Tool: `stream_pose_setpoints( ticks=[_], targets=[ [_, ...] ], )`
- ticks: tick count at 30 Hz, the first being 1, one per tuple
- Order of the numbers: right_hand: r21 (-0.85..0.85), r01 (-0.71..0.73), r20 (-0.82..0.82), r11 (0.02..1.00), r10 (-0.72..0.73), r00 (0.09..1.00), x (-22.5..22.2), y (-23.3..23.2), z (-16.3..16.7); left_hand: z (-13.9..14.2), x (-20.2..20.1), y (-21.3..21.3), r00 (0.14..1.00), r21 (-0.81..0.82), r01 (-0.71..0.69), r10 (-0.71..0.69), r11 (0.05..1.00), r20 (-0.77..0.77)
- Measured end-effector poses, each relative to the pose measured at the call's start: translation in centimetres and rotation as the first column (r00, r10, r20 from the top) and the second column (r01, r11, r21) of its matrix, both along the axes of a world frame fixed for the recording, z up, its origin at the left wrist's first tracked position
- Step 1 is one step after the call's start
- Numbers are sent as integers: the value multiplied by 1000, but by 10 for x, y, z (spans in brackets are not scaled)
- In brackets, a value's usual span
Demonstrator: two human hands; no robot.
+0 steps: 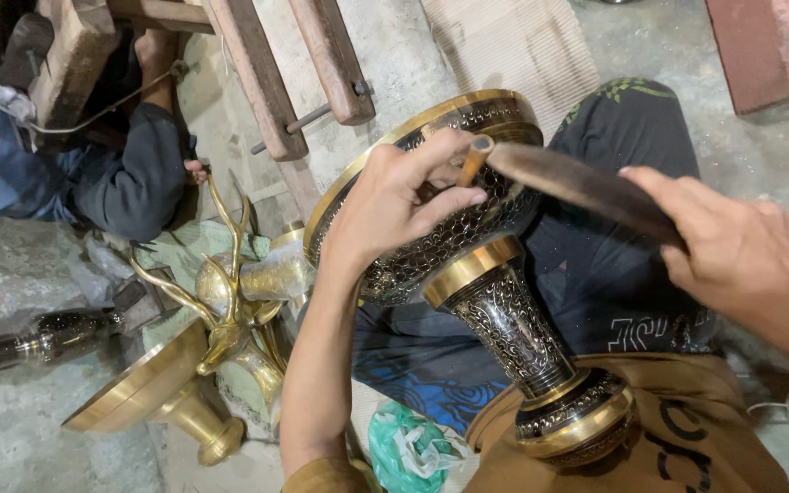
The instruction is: The person sits on the floor with an ornate brass bowl on their lap, holds a small punch against the bowl's rim, and repeatedly strikes the punch with a wooden mallet, working around the rim to shape or decorate the metal surface.
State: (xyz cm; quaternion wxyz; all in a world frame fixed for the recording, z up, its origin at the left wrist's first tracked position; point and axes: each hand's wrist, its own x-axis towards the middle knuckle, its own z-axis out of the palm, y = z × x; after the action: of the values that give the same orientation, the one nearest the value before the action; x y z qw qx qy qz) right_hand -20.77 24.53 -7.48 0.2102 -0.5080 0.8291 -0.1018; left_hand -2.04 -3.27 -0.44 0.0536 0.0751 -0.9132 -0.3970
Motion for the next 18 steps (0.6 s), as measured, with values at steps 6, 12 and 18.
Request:
stream_pose_setpoints(
  ticks=[6, 12, 18],
  targets=[
    [-532, 194, 235, 824, -76, 969, -6, 1, 5, 1, 2, 0, 1000, -36, 16, -16, 999, -19],
    [-389, 142, 160, 910, -85, 984, -16, -6, 22, 0, 0, 0, 999, -27, 20, -21, 999, -31],
    [-534, 34, 128, 845, 41, 991, -19, -12, 30, -2, 0, -1, 999, -20, 12, -13, 1000, -42]
  ],
)
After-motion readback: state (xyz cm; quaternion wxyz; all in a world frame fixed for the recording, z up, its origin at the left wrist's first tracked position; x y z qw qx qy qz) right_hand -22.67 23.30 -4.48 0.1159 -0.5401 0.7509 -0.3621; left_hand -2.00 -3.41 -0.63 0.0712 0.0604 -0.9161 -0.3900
